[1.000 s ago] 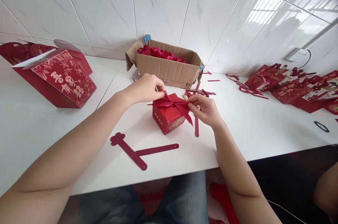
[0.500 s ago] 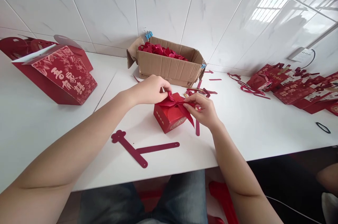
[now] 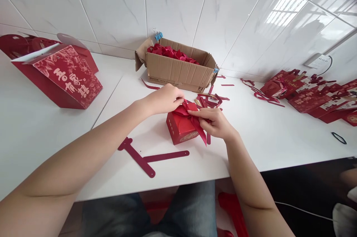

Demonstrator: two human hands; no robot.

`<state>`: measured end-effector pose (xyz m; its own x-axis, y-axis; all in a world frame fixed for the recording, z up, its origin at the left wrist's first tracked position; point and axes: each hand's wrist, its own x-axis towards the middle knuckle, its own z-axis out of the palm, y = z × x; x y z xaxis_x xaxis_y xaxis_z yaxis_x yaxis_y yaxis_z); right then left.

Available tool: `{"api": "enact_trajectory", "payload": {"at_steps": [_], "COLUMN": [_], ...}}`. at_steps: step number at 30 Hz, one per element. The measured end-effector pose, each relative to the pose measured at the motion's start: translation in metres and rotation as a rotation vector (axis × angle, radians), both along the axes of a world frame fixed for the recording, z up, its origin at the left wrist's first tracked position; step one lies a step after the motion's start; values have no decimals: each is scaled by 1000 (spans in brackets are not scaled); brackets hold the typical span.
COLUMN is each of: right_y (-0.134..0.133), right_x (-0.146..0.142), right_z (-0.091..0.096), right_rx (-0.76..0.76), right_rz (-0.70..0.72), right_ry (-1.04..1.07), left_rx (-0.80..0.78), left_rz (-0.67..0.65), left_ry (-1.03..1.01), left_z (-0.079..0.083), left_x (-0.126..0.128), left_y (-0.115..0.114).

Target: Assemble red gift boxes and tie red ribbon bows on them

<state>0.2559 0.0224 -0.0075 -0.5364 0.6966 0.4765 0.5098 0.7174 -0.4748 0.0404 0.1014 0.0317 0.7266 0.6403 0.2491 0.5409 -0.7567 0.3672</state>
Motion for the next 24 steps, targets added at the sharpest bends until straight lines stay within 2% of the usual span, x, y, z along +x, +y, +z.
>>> {"api": "enact_trajectory", "payload": {"at_steps": [11,16,19,24], "right_y": [1,0,0,12], "right_x": [2,1,3,26], "right_z": [2,1,0,-1], "right_rx": [18,-19,-112,-411], "right_rz": [23,21,0,76], "right_ry": [-44,-14,64,374], "left_rx": [25,-44,-164,-433], "left_rz": [37,76,55,-3], "left_ry": [-87,-63,17,160], "left_z": [-6,-3,6,26], "left_x": [3,1,-6,-26], "left_y": [4,1,-1,3]}}
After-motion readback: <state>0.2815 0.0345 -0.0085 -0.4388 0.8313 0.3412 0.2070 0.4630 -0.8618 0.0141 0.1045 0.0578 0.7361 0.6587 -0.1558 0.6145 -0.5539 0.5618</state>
